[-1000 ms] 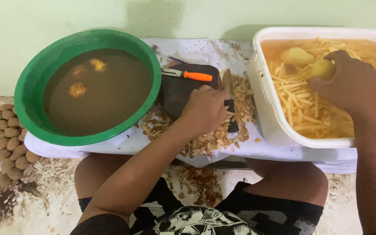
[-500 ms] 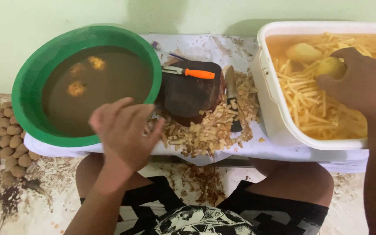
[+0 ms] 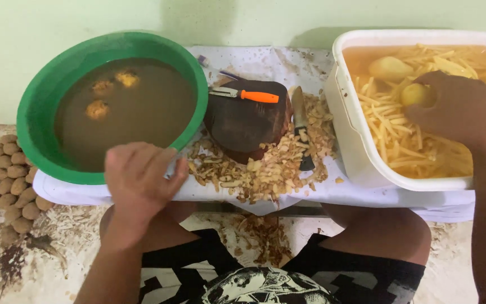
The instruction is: Peeling a potato with a manual peeler and then slicing it into thin rounds using a knife on a cutting board.
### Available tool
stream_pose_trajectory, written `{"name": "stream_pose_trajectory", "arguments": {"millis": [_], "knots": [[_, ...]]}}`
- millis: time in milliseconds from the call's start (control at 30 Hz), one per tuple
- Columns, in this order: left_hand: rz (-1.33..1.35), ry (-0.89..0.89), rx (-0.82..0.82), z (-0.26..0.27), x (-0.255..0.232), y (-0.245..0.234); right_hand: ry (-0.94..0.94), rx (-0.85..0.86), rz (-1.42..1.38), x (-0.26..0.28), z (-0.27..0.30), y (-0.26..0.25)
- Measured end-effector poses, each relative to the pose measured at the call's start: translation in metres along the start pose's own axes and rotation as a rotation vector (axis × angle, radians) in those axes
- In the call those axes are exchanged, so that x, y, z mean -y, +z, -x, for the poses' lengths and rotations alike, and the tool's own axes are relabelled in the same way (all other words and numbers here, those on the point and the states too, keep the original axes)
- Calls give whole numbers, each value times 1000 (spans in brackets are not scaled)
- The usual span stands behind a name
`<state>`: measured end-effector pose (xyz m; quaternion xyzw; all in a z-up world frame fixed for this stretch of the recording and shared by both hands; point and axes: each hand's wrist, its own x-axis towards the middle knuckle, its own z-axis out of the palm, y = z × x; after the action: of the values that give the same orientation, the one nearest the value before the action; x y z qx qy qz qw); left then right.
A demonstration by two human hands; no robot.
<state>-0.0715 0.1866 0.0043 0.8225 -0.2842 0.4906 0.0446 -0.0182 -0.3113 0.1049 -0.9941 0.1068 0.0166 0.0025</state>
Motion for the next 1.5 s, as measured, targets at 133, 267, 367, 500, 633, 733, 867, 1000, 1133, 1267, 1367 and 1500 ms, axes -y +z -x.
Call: {"name": "stream_pose_trajectory", "arguments": {"millis": [133,267,367,500,633,733,867,1000,1133,1267,1367,1500], "knots": [[359,-154,57,5,-50,23,4,-10,20,-3,-3,4],[641,-637,554,-32,-80,30,-3,-17,8,-1,1,3],[702,-795,685,-54,-83,47,11,0,-20,6,8,-4],[737,-930,686,-71,-81,60,-2,-3,-6,3,6,-2],[792,-970,618,-70,-87,60,-59,-44,24,-8,-3,8],[819,-1058,587,-72,-91,52,2,5,-11,-8,-4,7],[837,-1044,505,-64,-93,49,-54,-34,37,-23,-15,22],[854,-1015,428,-49,-99,51,-31,-17,20,-16,-13,16],[887,-1075,440,-50,-105,41,-14,-12,-10,-14,-11,14],[936,-1043,435,-50,-104,33,-23,-50,-29,-16,-11,16],[925,-874,373,-42,-105,39,-96,-200,-87,-31,-13,23],[1114,-753,298,-56,-107,32,-94,-158,-241,-40,-14,18]]}}
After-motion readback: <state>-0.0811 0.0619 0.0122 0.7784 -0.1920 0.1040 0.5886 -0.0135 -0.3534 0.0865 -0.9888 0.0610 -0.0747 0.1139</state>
